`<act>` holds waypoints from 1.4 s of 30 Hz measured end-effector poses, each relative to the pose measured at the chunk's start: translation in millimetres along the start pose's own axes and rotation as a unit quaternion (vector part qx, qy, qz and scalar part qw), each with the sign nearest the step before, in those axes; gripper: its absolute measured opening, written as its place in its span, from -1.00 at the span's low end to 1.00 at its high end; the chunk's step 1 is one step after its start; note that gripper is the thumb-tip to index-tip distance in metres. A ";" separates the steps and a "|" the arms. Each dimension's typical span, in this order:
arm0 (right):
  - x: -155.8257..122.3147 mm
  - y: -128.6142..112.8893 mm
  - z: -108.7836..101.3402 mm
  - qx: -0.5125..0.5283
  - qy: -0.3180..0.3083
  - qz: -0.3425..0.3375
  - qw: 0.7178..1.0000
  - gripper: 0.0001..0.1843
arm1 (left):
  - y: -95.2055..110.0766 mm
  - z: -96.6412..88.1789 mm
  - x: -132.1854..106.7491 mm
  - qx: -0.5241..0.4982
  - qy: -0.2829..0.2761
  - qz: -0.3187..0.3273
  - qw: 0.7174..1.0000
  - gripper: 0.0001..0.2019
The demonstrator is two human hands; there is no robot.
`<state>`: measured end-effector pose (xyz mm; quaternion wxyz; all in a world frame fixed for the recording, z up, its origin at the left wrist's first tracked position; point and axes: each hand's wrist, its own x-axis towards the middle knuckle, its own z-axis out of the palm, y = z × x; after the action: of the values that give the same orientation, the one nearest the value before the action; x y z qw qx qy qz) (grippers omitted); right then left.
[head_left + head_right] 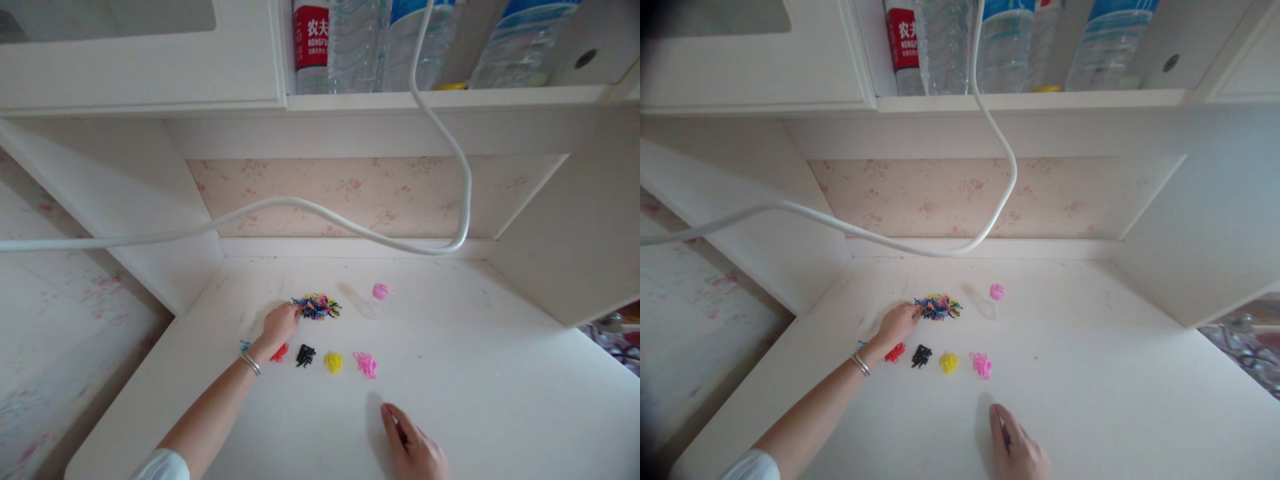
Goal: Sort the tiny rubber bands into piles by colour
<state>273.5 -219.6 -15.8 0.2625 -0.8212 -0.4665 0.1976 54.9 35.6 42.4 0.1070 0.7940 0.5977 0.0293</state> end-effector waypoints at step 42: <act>-1.2 -6.6 -1.9 -0.019 0.005 -0.006 1.000 -0.55 | -34.5 5.9 3.8 -0.103 0.030 -0.024 0.994 -0.71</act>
<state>269.6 -218.3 -10.2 0.2503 -0.8241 -0.4740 0.1831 24.4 47.5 29.2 0.1708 0.7628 0.6135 0.1119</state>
